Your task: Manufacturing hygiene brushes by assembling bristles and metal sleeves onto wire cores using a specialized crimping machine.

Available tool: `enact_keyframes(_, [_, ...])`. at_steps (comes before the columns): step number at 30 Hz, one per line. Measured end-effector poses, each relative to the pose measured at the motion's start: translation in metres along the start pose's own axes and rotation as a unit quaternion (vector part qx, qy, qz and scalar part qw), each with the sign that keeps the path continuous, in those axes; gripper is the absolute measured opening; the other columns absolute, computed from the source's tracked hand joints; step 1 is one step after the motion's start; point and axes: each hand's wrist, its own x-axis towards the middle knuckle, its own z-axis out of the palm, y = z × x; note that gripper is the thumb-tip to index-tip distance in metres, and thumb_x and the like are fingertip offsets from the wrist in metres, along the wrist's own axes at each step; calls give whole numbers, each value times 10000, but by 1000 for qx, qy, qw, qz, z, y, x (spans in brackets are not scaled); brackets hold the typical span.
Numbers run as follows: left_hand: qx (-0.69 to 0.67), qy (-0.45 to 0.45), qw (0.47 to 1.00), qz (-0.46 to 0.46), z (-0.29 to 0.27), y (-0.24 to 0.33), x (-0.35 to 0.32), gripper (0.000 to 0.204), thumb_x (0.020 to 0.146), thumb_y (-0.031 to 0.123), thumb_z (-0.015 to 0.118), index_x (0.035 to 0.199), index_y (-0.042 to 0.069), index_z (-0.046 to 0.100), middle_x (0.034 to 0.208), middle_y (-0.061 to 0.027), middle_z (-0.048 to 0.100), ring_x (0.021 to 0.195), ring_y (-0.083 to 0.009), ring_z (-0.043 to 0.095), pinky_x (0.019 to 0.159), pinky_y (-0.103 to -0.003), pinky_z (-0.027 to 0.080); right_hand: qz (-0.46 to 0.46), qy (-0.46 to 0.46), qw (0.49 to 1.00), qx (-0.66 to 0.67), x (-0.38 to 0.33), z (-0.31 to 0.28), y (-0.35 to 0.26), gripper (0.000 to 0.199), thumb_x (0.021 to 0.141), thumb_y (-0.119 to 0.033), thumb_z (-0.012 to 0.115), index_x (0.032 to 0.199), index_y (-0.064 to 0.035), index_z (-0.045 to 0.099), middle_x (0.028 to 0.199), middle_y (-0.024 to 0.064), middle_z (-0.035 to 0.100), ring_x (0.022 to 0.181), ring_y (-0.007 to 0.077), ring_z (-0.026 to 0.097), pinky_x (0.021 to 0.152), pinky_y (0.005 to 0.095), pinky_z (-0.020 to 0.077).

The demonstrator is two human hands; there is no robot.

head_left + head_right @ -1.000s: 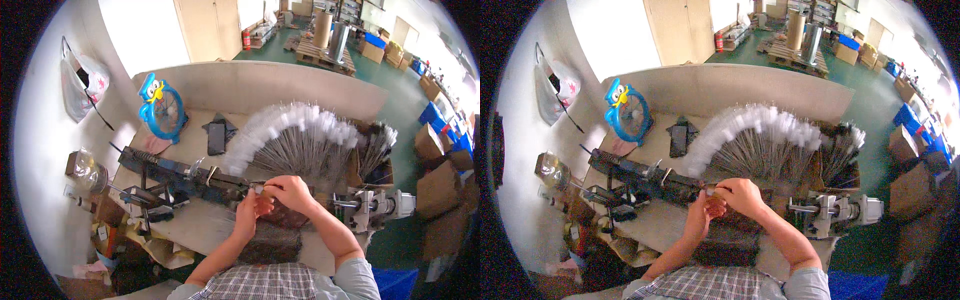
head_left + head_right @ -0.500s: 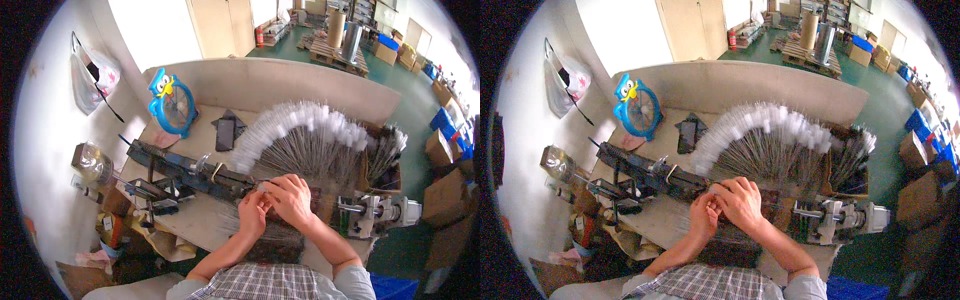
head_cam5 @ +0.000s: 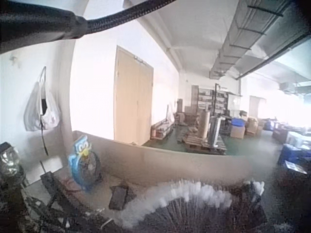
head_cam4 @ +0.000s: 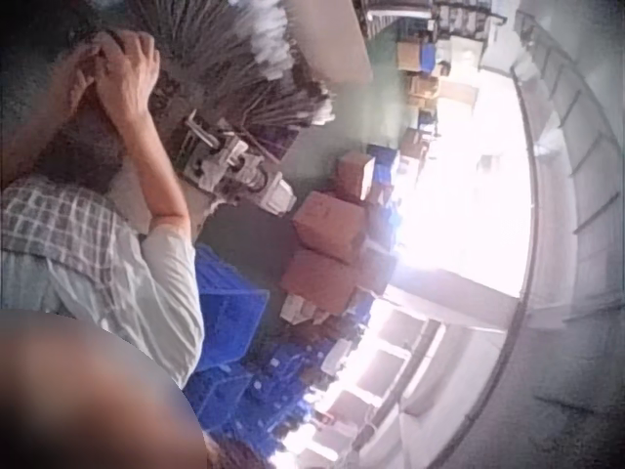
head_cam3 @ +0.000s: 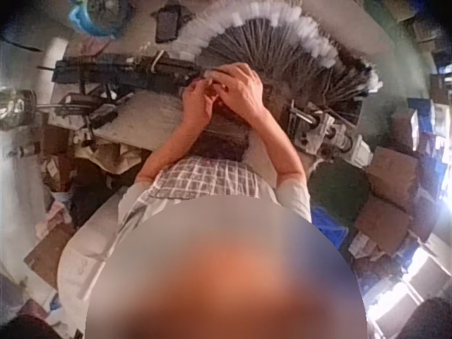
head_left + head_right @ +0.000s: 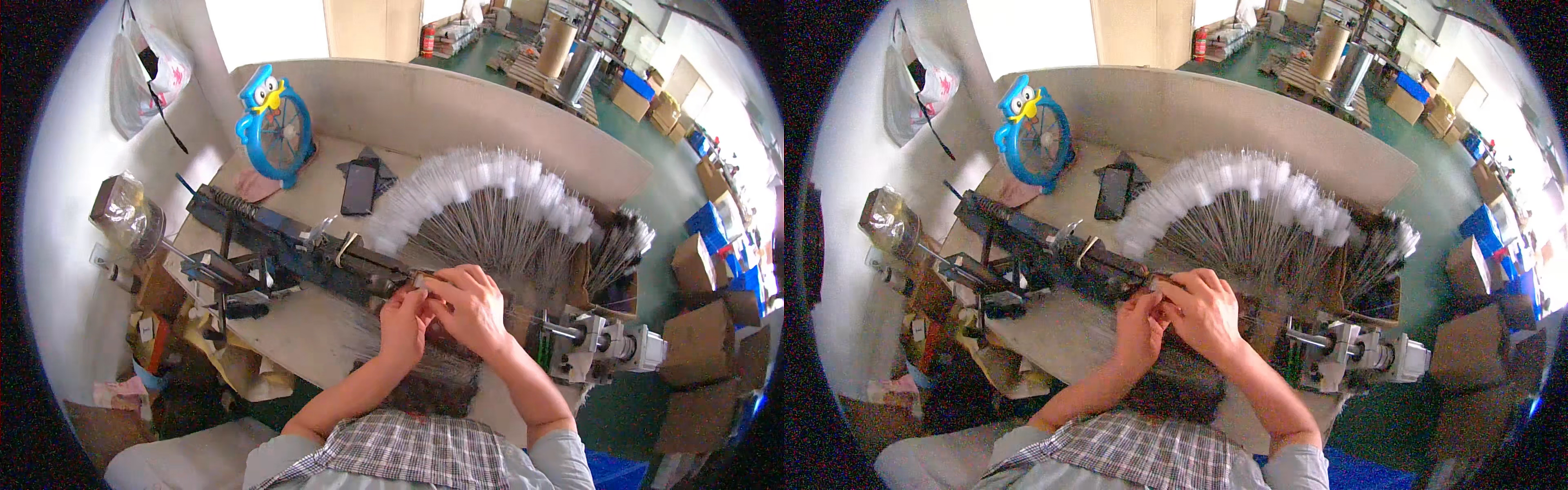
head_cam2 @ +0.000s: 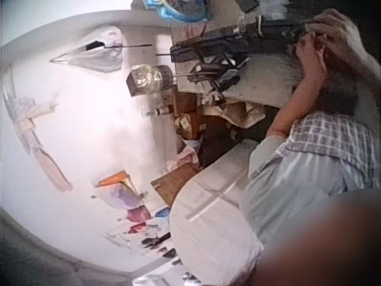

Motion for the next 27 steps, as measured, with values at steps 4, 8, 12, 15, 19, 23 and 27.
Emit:
enact_keyframes(4, [-8, 5, 1000, -4, 3, -1, -2, 71, 841, 109, 547, 860, 43, 563, 838, -51, 604, 760, -147, 592, 726, -289, 482, 0, -3, 1000, 17, 0, 3, 5, 271, 655, -157, 680, 926, -160, 669, 928, 2, 624, 877, 221, 576, 743, 348, 488])
enact_keyframes(8, [-45, -8, 999, -19, -6, -7, 6, 147, 875, 185, 503, 873, 49, 560, 850, -51, 606, 790, -149, 592, 744, -297, 479, 23, 7, 999, 37, 1, 8, 1, 286, 652, -150, 684, 936, -146, 666, 937, 6, 624, 882, 218, 577, 749, 350, 485])
enact_keyframes(12, [-27, -23, 999, 4, -5, -4, 2, 179, 890, 200, 486, 886, 41, 569, 856, -62, 611, 813, -157, 595, 758, -321, 485, 49, 29, 998, 18, -1, 19, -2, 298, 649, -156, 695, 945, -136, 661, 960, 7, 621, 905, 215, 571, 755, 356, 473])
enact_keyframes(15, [-27, -18, 999, -3, -5, -6, 1, 149, 890, 161, 493, 879, 35, 572, 861, -65, 613, 807, -161, 597, 744, -317, 494, 63, 26, 998, -10, -6, 13, -1, 297, 653, -176, 705, 946, -145, 663, 968, 5, 619, 912, 212, 567, 751, 354, 464])
enact_keyframes(19, [-31, -28, 999, 1, -5, -9, 3, 145, 872, 96, 520, 976, 1, 552, 920, -83, 607, 816, -168, 612, 722, -282, 508, 35, 26, 999, -22, -14, 3, 3, 268, 682, -215, 698, 942, -160, 668, 955, -3, 619, 903, 205, 567, 746, 350, 458])
enact_keyframes(23, [-50, -7, 999, 7, -4, -7, -1, 134, 873, 90, 533, 979, 11, 557, 927, -73, 610, 826, -152, 610, 736, -280, 507, 36, 30, 999, -14, -12, 1, 2, 244, 686, -209, 691, 926, -170, 674, 944, -9, 620, 902, 206, 567, 749, 350, 459])
enact_keyframes(27, [-58, -10, 998, -4, -2, -5, 1, 130, 875, 98, 536, 971, 14, 562, 925, -65, 610, 828, -146, 607, 747, -276, 499, 16, 37, 999, -19, -8, -1, 1, 228, 642, -178, 724, 860, -118, 694, 901, 15, 635, 844, 216, 586, 728, 345, 479])
